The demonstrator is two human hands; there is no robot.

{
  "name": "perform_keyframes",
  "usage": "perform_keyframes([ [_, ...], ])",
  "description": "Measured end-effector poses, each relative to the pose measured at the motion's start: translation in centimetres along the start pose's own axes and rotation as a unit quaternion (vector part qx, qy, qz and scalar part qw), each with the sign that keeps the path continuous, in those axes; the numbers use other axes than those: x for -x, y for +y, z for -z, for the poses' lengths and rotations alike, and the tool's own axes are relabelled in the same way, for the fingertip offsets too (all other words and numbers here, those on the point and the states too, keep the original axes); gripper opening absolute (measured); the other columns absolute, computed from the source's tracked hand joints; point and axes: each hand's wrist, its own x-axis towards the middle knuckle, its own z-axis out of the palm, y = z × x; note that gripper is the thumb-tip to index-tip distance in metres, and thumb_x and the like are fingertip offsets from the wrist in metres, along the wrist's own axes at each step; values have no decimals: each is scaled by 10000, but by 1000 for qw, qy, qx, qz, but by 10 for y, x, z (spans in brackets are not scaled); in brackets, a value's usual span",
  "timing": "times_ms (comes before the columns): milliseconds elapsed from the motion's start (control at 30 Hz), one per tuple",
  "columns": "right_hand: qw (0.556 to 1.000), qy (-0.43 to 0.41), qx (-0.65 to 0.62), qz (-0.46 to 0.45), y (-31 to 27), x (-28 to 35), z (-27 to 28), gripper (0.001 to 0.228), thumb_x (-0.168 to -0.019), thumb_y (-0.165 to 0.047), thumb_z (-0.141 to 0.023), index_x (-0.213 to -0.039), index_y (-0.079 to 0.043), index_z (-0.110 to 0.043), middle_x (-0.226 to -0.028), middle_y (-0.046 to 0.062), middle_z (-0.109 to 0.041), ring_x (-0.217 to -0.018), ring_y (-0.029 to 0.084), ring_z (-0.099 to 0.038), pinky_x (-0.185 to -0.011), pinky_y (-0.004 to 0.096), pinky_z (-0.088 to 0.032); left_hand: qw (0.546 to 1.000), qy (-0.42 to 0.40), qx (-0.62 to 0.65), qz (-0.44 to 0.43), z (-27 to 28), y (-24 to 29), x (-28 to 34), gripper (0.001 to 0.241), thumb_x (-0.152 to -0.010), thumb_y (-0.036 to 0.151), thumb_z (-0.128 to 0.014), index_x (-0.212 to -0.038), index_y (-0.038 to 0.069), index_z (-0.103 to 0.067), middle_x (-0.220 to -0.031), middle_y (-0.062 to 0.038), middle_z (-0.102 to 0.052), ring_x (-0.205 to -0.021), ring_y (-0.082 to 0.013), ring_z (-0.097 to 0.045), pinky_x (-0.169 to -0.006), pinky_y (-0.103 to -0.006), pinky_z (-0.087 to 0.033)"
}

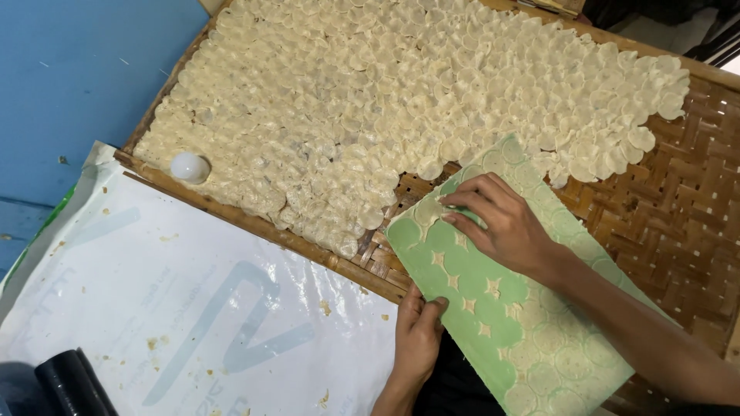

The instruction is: Organizing small snack pieces into a patterned stencil sheet for production.

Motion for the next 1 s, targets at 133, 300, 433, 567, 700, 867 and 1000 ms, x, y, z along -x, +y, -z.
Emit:
perform_keyframes([
  [133,999,-33,-5,35,1,1,3,247,-842,-123,-816,-1070,-45,-762,-959,49,-641,-829,165,-575,-666,276,-483,1000,0,-15,-1,2,-1,0,454,-909,-70,-458,-1350,-62,-565,-1061,-162,-691,-834,-162,-580,-755,-273,-466],
  [300,997,-24,36,60,8,-2,-5,222,-834,-114,-827,-1039,-56,-765,-960,51,-645,-815,165,-582,-653,275,-489,1000,6,-28,3,3,-3,-1,449,-908,-67,-458,-1343,-60,-569,-1044,-158,-687,-831,-158,-569,-767,-274,-462],
  [433,998,5,22,53,11,-3,-11,182,-843,-109,-831,-993,-34,-762,-938,55,-655,-809,167,-596,-651,273,-506,1000,-11,-12,-2,2,-2,-1,466,-898,-77,-445,-1350,-74,-556,-1087,-181,-693,-871,-181,-600,-798,-285,-484],
  [567,1000,10,-1,24,2,-4,-3,172,-861,-42,-791,-1025,-21,-744,-922,61,-631,-796,180,-586,-662,292,-496,999,-3,-32,-3,0,2,1,459,-904,-73,-453,-1346,-66,-576,-1052,-155,-685,-834,-162,-572,-769,-276,-463],
  [700,999,-11,-17,27,3,1,1,188,-864,-50,-772,-1048,-25,-743,-931,53,-633,-804,177,-581,-679,290,-490,1000,-8,-18,2,1,1,0,461,-900,-81,-448,-1344,-66,-574,-1095,-167,-686,-885,-174,-579,-810,-283,-466],
  [867,997,-41,23,55,11,4,-5,236,-838,-74,-806,-1073,-79,-788,-968,41,-640,-788,143,-559,-618,249,-477,999,-3,-34,0,3,-2,-1,445,-908,-72,-451,-1334,-58,-580,-1067,-161,-686,-862,-171,-572,-799,-288,-465],
  [1000,995,-20,44,83,10,0,-8,178,-844,-32,-795,-1015,-54,-754,-985,66,-642,-810,178,-589,-660,281,-503,999,-11,-29,-4,5,-3,-2,438,-903,-73,-452,-1320,-65,-586,-1022,-146,-683,-814,-151,-549,-755,-269,-444],
])
